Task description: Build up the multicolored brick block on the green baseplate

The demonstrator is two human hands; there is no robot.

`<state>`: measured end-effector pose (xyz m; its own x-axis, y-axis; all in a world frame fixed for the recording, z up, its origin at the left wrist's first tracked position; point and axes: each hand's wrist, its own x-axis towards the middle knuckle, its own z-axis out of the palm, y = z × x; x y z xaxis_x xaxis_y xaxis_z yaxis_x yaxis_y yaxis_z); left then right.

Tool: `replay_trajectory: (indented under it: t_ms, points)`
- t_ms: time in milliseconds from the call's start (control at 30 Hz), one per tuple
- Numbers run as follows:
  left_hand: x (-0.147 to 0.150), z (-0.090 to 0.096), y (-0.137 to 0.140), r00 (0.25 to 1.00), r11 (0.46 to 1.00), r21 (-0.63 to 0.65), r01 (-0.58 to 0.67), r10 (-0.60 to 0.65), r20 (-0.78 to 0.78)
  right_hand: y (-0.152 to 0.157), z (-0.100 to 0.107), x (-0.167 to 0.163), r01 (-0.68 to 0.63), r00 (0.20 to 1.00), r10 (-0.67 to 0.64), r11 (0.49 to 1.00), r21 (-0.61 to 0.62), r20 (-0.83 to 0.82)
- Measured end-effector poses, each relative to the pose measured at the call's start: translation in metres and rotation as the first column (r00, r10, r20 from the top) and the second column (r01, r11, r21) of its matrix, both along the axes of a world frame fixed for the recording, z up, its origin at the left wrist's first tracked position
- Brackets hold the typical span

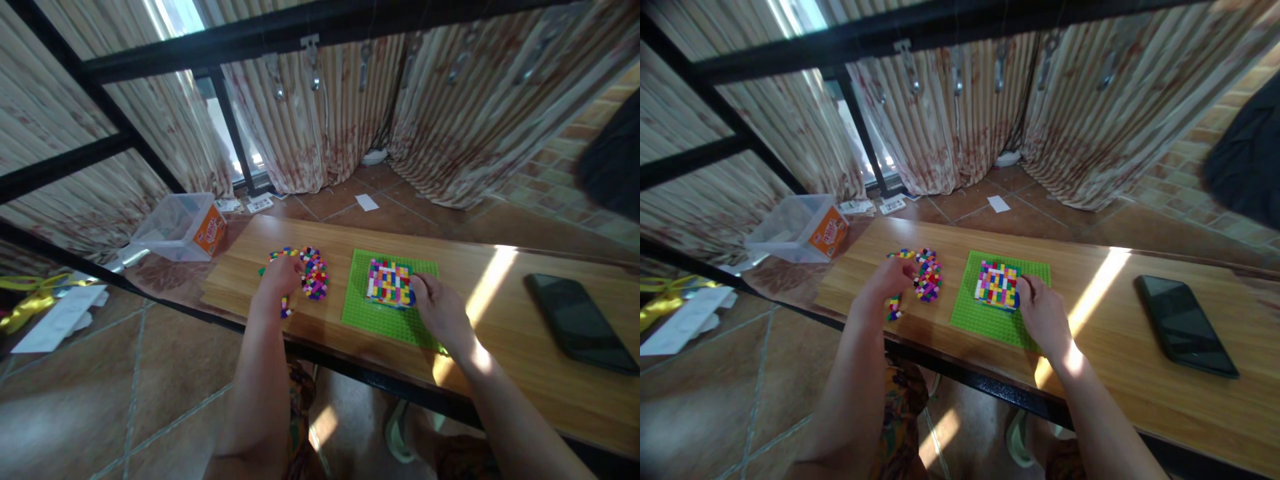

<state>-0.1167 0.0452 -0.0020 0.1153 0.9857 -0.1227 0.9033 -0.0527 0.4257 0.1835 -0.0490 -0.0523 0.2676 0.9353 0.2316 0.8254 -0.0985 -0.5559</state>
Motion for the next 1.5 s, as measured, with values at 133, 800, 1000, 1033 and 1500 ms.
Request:
replay_trajectory:
  t_ms: [133,800,1000,1033,1500]
  points:
    - [0.007,-0.002,-0.004,0.999,1.0,-0.025,-0.004,0.003,-0.033,0.0,0.0,0.0,-0.003,1.0,0.003,1.0,-0.018,-0.011]
    - [0.016,-0.006,0.01,0.928,0.993,0.113,-0.019,-0.024,0.373,0.001,0.005,-0.005,0.011,1.0,-0.012,0.999,-0.047,-0.012]
    - [0.066,-0.014,0.001,0.765,0.969,0.145,0.202,-0.248,0.594,0.001,0.004,-0.005,0.007,0.999,-0.008,0.999,-0.039,-0.038]
    - [0.074,-0.016,-0.001,0.746,0.961,0.142,0.238,-0.274,0.607,0.001,0.005,-0.005,0.008,0.999,-0.01,0.999,-0.038,-0.043]
    - [0.106,-0.022,-0.009,0.77,0.934,0.236,0.269,-0.356,0.53,0.0,0.012,-0.01,0.02,0.998,-0.024,0.998,-0.066,-0.058]
